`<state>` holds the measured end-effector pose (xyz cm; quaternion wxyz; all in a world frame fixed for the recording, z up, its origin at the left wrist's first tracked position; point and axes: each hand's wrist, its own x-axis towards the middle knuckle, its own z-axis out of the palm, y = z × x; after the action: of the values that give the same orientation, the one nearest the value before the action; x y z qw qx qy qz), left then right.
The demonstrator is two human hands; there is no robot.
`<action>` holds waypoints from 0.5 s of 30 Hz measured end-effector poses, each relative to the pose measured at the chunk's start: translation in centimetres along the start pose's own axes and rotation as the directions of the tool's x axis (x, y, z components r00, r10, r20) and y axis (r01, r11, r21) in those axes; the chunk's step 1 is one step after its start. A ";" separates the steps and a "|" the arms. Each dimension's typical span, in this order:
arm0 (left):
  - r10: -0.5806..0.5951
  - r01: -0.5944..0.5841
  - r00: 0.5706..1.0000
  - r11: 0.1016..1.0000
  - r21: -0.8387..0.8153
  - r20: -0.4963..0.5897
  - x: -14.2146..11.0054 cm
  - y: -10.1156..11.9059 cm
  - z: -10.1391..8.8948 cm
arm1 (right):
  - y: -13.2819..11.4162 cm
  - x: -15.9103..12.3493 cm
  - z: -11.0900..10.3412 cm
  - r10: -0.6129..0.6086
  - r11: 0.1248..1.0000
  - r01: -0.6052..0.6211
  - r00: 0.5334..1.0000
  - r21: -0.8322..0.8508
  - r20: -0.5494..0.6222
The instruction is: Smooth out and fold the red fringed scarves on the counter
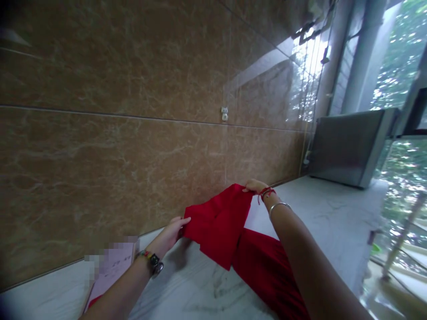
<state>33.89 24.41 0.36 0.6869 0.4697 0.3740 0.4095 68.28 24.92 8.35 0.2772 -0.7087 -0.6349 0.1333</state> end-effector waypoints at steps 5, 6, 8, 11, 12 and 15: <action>-0.040 0.040 0.999 0.999 0.009 0.020 0.5 -0.6 -0.4 | 2.0 0.2 3.0 0.064 0.991 -0.075 0.993 0.112 0.097; -0.048 0.048 0.998 0.999 0.012 0.029 0.5 -0.6 -0.4 | 2.2 0.1 3.4 0.070 0.987 -0.085 0.991 0.134 0.112; -0.065 0.064 0.997 0.998 0.021 0.041 0.5 -0.5 -0.4 | 2.7 -0.3 4.1 0.076 0.980 -0.099 0.987 0.173 0.139; -0.086 0.084 0.995 0.996 0.039 0.047 0.4 -0.3 -0.5 | 3.0 -1.0 4.6 0.082 0.969 -0.117 0.983 0.218 0.163; -0.091 0.089 0.995 0.995 0.045 0.047 0.4 -0.2 -0.5 | 3.1 -1.1 4.7 0.083 0.966 -0.121 0.982 0.229 0.167; -0.079 0.077 0.996 0.996 0.052 0.035 0.4 0.4 -0.4 | 2.9 -1.0 4.3 0.082 0.959 -0.121 0.984 0.255 0.160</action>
<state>33.61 25.02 0.59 0.6972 0.4792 0.3895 0.3641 68.19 24.75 3.04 0.3138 -0.6852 -0.5932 0.2830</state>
